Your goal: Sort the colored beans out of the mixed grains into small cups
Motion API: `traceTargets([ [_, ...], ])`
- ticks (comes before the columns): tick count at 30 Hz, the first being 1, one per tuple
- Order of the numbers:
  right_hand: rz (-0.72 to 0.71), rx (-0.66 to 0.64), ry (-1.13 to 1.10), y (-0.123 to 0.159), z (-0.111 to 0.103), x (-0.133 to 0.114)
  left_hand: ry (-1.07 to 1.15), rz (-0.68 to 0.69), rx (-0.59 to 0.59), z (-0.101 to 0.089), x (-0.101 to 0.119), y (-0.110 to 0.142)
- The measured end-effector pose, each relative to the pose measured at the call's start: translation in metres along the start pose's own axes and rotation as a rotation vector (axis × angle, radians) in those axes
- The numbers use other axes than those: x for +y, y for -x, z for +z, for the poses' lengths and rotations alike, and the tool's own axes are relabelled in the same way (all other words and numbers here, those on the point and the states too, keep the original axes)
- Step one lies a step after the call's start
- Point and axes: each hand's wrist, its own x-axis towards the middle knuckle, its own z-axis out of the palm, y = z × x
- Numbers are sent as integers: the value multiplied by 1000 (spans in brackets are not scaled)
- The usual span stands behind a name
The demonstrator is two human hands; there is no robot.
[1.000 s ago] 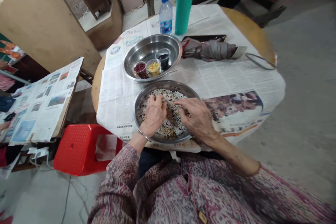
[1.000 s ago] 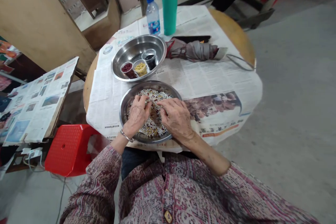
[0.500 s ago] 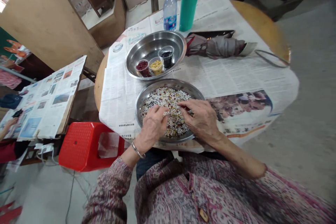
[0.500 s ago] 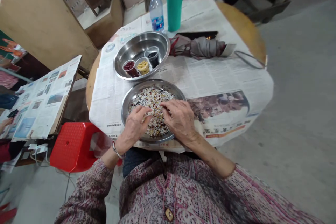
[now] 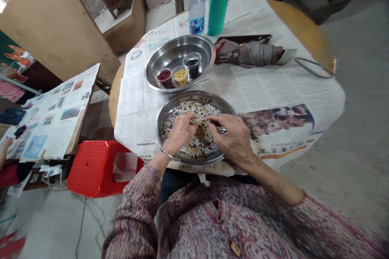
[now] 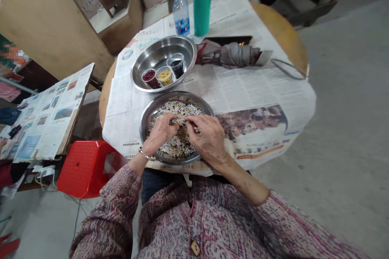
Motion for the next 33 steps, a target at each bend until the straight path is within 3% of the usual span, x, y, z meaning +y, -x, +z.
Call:
traceTargets([
  [9, 57, 83, -138, 0, -5, -2, -9, 316, -134, 4, 22, 47],
  [15, 23, 65, -113, -1, -6, -3, -124, 91, 74, -14, -5, 34],
  [18, 39, 69, -116, -1, -6, -3, -153, 41, 42, -12, -12, 18],
  [24, 32, 79, -117, -1, -5, -2, -35, 143, -56, 1, -2, -1],
  [28, 27, 80, -116, -1, -4, -1, -3, 149, -62, 0, 0, 9],
  [33, -29, 140, -129, -1, -2, 1, -4, 223, -133, -5, 0, 49],
])
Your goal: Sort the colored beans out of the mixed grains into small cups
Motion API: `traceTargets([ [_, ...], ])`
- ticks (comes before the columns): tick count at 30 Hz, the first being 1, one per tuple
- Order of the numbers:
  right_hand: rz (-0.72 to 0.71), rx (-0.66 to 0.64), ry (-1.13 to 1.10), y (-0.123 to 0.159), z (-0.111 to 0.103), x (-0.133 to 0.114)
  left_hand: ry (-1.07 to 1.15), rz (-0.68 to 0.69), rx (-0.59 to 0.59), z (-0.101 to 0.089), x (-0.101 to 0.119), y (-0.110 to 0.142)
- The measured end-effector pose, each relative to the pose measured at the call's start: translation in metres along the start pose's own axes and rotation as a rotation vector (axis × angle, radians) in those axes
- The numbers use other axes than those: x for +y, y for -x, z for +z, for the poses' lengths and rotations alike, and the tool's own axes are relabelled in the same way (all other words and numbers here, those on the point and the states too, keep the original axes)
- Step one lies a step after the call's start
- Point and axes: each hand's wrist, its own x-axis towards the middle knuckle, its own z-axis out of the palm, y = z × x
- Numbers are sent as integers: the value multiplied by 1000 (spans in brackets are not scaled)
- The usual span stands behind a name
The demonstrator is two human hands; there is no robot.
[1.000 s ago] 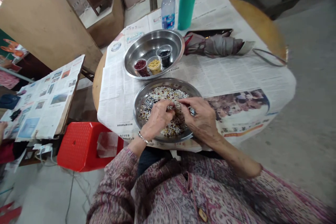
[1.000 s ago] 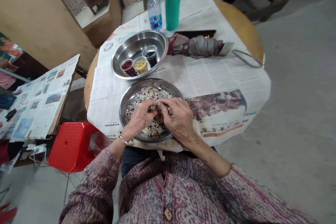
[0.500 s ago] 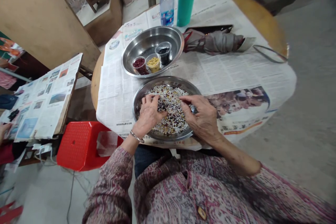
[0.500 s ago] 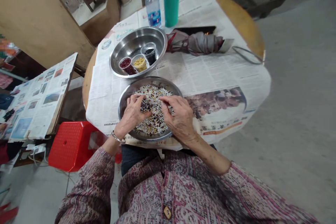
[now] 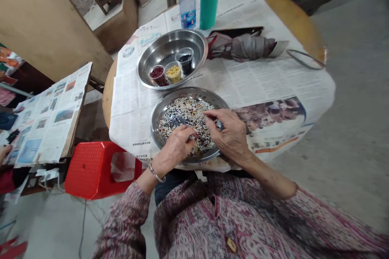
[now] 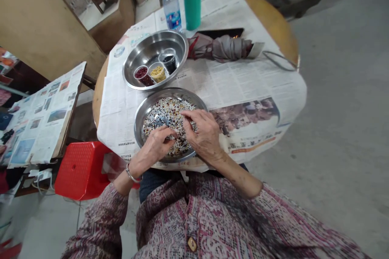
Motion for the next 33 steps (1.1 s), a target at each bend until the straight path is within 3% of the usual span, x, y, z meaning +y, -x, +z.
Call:
traceTargets([
  [4, -26, 16, -6, 0, 1, 1, 19, 100, -71, -1, 6, 21],
  [6, -25, 18, -12, 0, 1, 1, 24, 107, -25, -5, 5, 23],
  [10, -9, 20, -18, 1, 0, 2, -135, -48, 129, -13, -4, 14],
  [14, -3, 9, -29, 1, 1, 1, -263, -208, 99, -9, -7, 1],
  [19, 1, 12, -30, 1, 1, 2, -148, -107, 35, 1, 0, -15],
  [27, 18, 28, -54, 2, 1, 2, 97, -143, -43, -3, 13, -20],
  [33, 65, 143, -108, 3, -2, 0, 51, 121, -7, 14, 13, -30],
])
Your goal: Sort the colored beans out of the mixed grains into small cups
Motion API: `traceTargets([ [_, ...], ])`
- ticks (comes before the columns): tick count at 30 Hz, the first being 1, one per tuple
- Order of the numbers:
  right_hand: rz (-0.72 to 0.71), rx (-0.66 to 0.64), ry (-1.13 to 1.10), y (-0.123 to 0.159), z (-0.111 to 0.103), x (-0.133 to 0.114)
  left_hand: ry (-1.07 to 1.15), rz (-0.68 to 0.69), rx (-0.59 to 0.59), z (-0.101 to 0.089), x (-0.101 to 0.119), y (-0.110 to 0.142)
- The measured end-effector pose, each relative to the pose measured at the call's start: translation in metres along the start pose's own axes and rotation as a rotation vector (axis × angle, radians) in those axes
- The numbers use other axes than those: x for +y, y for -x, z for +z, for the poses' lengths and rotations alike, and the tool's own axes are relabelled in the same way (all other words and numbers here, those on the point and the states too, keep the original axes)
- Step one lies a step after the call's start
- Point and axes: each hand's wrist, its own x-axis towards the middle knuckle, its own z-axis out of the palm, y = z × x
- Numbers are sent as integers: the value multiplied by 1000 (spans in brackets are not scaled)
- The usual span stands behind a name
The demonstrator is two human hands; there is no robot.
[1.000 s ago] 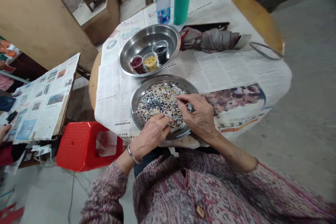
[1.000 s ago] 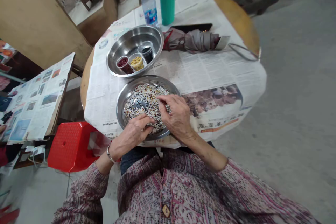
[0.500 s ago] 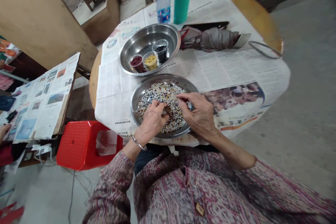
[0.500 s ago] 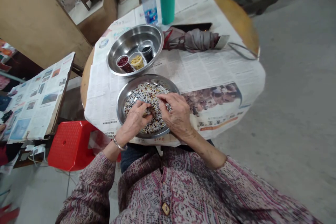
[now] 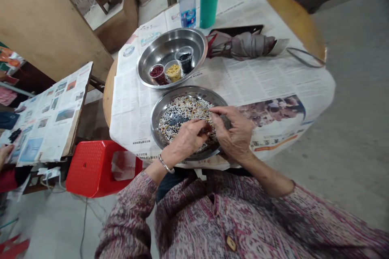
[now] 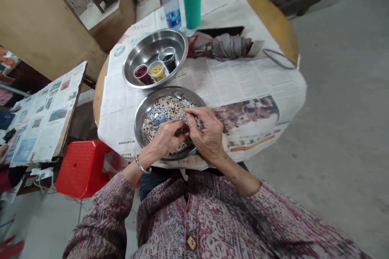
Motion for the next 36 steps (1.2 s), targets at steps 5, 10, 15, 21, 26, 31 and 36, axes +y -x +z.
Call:
traceTargets([
  [5, 16, 55, 5, -1, -1, -1, -256, 175, -24, -1, -16, -27],
  [10, 32, 61, 10, -1, -2, 0, -428, 56, 86, -20, -26, -43],
  [15, 95, 42, 76, 2, -2, 11, -427, 83, -5, -25, -34, -46],
  [21, 133, -30, 41, 3, -1, 17, -333, -71, -1, -34, -39, -28],
  [26, 162, -66, 4, 2, -1, 17, -347, -150, 110, -48, -31, 13],
  [31, 185, -88, -46, 4, 1, 22, -386, 151, -100, -45, -14, 40],
  [36, 198, -87, -61, 5, 2, 24, -457, 324, -225, -23, -12, 25],
])
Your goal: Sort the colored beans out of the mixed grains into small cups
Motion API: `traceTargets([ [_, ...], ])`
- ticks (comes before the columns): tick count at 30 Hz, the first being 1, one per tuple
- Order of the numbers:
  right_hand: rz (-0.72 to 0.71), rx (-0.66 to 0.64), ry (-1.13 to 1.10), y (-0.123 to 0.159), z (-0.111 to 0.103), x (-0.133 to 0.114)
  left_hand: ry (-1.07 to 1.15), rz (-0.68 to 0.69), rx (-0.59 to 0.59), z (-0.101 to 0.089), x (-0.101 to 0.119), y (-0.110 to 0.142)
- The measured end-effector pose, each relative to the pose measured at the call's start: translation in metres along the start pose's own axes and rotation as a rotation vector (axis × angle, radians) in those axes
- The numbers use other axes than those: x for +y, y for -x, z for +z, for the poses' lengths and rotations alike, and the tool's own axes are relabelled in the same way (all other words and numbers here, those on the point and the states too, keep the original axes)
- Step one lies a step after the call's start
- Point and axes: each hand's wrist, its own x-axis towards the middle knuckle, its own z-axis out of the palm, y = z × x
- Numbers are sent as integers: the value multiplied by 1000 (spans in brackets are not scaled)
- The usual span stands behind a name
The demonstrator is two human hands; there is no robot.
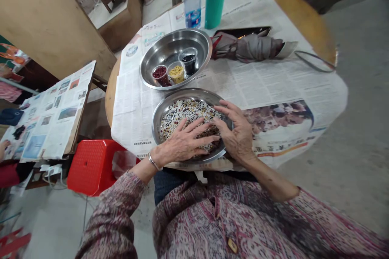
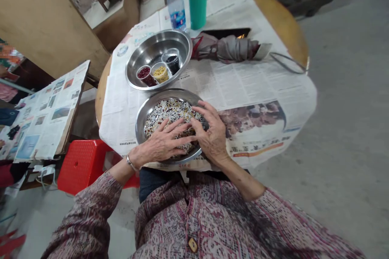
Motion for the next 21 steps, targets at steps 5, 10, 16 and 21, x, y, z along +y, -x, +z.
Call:
traceTargets([
  [5, -3, 10, -5, 0, 1, 1, -94, -102, 88, 16, -17, -21],
  [10, -3, 4, -26, -1, 1, 0, -136, -463, 261, 9, -35, -20],
  [16, 13, 3, -29, -1, 1, -2, -17, -700, 312, -3, -41, -23],
  [21, -6, 1, -33, -2, 1, -2, 36, -624, 276, 1, -31, -54],
])
